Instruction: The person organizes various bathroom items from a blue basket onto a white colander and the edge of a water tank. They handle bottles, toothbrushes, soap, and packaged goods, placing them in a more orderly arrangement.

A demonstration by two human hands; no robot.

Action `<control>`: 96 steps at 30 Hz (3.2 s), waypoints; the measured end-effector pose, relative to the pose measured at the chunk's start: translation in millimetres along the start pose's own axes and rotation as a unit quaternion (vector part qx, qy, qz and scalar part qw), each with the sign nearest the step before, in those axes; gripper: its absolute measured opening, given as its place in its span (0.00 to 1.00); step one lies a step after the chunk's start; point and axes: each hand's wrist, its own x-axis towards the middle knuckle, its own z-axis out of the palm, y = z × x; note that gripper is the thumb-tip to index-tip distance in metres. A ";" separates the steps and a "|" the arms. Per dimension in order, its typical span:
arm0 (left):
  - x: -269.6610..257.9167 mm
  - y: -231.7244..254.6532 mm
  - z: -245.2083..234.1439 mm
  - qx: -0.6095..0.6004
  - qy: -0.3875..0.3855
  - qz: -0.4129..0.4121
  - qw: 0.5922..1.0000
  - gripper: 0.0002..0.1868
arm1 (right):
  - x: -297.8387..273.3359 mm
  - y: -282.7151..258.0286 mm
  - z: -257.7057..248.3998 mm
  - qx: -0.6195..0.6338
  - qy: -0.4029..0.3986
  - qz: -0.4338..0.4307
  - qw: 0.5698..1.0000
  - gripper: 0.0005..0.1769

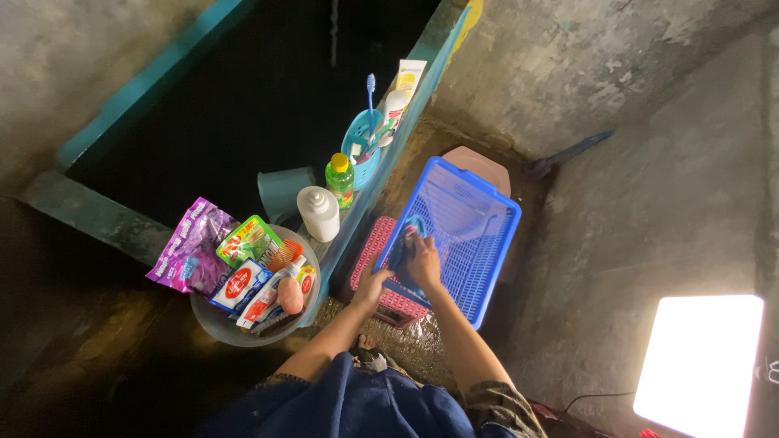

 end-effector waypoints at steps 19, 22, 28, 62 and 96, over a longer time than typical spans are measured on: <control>24.6 -0.3 22.1 0.433 0.097 0.127 0.887 0.18 | -51.0 4.5 4.6 0.074 -0.064 -0.021 0.995 0.26; 20.7 -1.2 19.4 0.510 0.097 0.114 0.847 0.23 | -36.1 17.5 -3.7 0.118 -0.089 -0.053 0.988 0.32; 17.1 -4.0 14.3 0.561 0.036 0.271 0.781 0.39 | -12.5 46.3 -45.5 0.069 -0.067 0.150 0.984 0.24; -2.0 21.2 19.6 0.461 0.004 0.391 0.797 0.24 | -31.9 12.4 -123.5 0.167 -0.214 0.157 0.950 0.29; 45.4 -27.0 -5.5 0.569 0.076 0.214 0.790 0.24 | -28.6 58.3 -107.2 0.469 0.068 0.233 0.849 0.11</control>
